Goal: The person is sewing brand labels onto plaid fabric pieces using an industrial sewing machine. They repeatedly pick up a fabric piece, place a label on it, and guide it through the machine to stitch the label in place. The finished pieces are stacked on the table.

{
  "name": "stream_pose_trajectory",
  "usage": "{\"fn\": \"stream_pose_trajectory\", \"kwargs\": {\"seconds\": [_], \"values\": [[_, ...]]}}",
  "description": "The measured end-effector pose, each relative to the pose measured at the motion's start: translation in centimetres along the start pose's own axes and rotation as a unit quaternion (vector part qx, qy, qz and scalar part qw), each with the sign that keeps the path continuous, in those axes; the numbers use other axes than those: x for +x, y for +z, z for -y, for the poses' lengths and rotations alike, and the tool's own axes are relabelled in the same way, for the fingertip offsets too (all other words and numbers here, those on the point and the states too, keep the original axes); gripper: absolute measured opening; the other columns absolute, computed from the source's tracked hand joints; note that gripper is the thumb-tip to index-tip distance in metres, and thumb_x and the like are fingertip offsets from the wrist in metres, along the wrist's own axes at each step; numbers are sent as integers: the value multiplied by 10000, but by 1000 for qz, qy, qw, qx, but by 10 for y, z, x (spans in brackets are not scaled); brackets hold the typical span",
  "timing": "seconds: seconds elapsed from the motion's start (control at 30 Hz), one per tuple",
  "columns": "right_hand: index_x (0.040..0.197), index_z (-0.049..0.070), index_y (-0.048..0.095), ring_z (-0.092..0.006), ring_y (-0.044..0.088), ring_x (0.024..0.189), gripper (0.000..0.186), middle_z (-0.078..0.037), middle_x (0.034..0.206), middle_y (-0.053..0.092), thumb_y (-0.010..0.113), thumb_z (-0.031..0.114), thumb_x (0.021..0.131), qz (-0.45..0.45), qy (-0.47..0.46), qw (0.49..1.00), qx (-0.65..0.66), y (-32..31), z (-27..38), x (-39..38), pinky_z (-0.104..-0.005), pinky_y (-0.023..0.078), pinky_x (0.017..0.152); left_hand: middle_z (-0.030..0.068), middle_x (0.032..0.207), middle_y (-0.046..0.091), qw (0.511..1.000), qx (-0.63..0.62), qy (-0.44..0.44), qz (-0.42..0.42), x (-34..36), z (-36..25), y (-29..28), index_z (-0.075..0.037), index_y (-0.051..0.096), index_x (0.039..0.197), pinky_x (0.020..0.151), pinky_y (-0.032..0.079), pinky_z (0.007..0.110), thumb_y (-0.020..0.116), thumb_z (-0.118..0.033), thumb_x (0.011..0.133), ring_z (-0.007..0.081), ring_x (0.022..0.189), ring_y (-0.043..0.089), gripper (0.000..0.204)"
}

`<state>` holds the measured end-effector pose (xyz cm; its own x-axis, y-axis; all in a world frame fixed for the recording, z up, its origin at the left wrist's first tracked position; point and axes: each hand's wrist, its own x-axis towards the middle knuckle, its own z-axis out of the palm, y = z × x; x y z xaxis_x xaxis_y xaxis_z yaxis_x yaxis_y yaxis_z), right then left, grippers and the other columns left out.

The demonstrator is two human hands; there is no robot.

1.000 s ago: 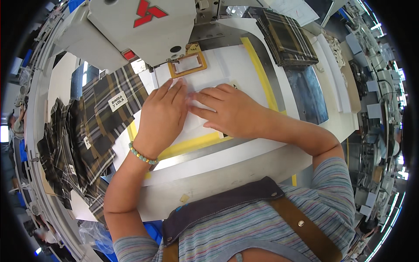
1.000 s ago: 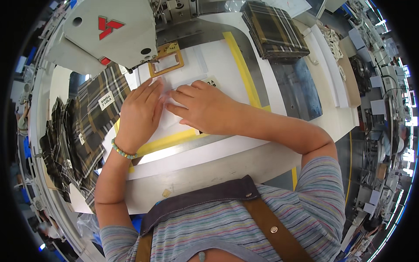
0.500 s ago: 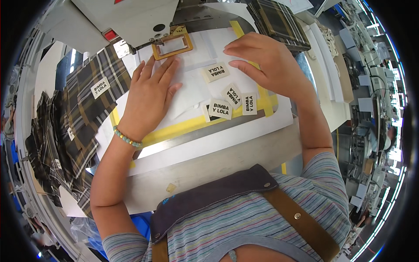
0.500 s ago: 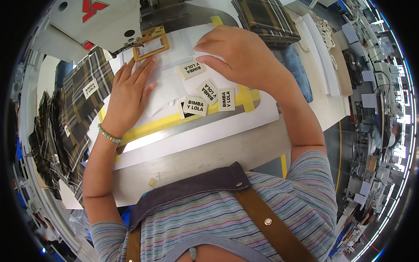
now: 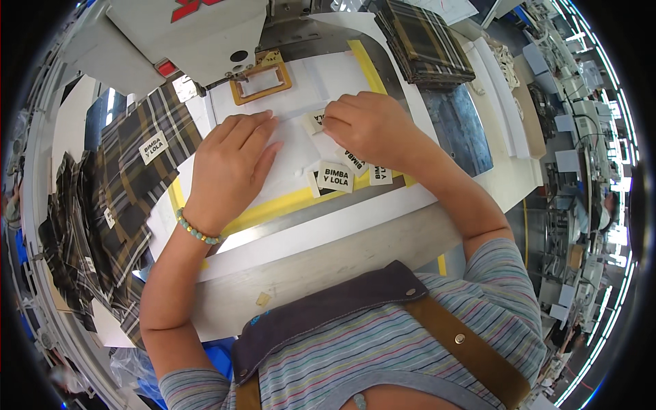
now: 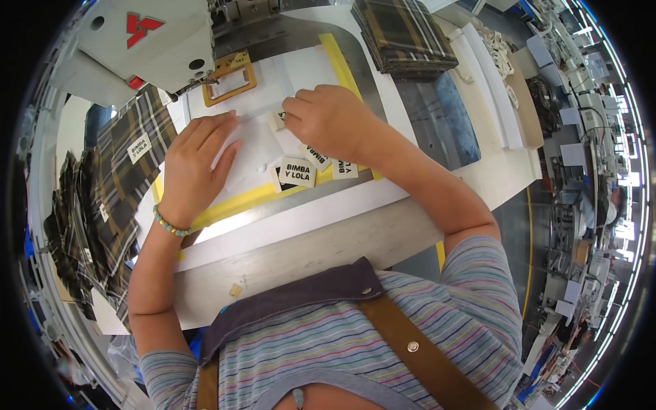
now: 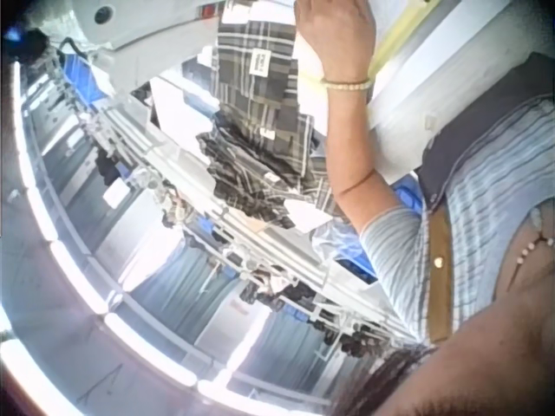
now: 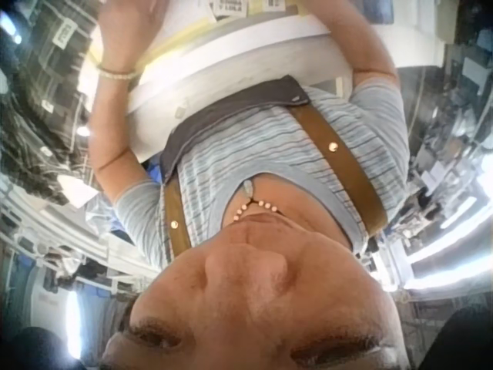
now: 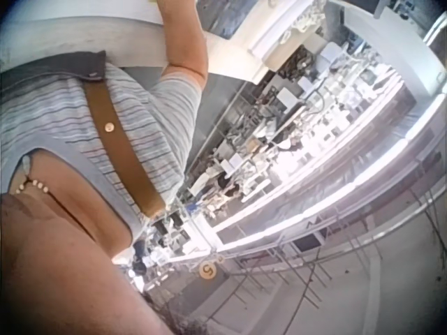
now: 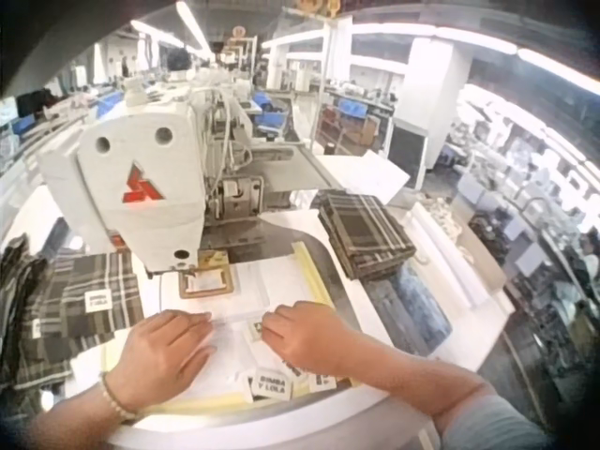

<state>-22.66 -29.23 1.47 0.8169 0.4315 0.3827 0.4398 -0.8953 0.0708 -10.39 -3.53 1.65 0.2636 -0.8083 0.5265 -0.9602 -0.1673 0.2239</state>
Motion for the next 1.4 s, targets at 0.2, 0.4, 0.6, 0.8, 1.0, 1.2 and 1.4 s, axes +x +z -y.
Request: {"fn": "stream_pose_trajectory", "kwargs": {"seconds": [0.2, 0.4, 0.6, 0.8, 1.0, 1.2, 1.4], "values": [[840, 65, 710, -228, 675, 788, 75, -31, 877, 669, 772, 99, 815, -16, 17, 1000, 5, -7, 1, 1, -355, 549, 665, 125, 1120, 766, 997, -62, -40, -24, 3, -7, -4, -9, 762, 1144, 840, 588, 398, 807, -37, 900, 326, 978, 722, 250], [965, 57, 778, -253, 728, 941, 134, -47, 1036, 756, 776, 184, 923, 40, 101, 994, 3, -61, -22, -9, -390, 593, 807, 130, 1095, 767, 996, -74, -42, -24, 4, -4, -4, -7, 766, 1114, 825, 586, 397, 800, -24, 901, 326, 956, 723, 217], [1032, 74, 806, -290, 734, 1034, 190, -30, 1131, 776, 722, 229, 963, -105, 261, 950, -137, -50, -105, -56, -418, 603, 855, 130, 1083, 764, 996, -84, -23, -14, 5, -3, -3, -3, 760, 1118, 811, 587, 400, 800, -10, 891, 325, 950, 721, 231], [969, 83, 829, -323, 752, 902, 137, -66, 998, 787, 774, 198, 918, -89, 365, 926, -26, -54, -115, -53, -433, 587, 803, 134, 1077, 762, 996, -83, -20, -5, 3, -3, -6, -5, 760, 1124, 810, 591, 404, 802, -6, 879, 329, 949, 721, 248], [960, 61, 831, -331, 747, 862, 137, -95, 955, 787, 769, 176, 922, -65, 390, 918, 32, -68, -116, -55, -419, 573, 764, 137, 1079, 763, 996, -89, -7, -4, 4, -2, -4, -1, 763, 1118, 818, 595, 408, 804, -12, 874, 335, 955, 720, 248], [998, 33, 822, -319, 746, 849, 160, -111, 959, 791, 764, 171, 944, -120, 352, 927, 48, -67, -125, -63, -398, 570, 765, 142, 1088, 764, 996, -90, -6, 5, 4, -1, -3, 2, 765, 1129, 822, 595, 411, 803, -12, 876, 338, 961, 720, 256], [1007, 37, 803, -309, 750, 854, 147, -84, 987, 788, 758, 170, 962, -209, 353, 911, 52, -78, -112, -50, -370, 586, 764, 134, 1140, 759, 996, -85, -1, -29, 6, -6, -2, -11, 743, 1190, 828, 612, 404, 803, -35, 890, 321, 982, 731, 307]]}}
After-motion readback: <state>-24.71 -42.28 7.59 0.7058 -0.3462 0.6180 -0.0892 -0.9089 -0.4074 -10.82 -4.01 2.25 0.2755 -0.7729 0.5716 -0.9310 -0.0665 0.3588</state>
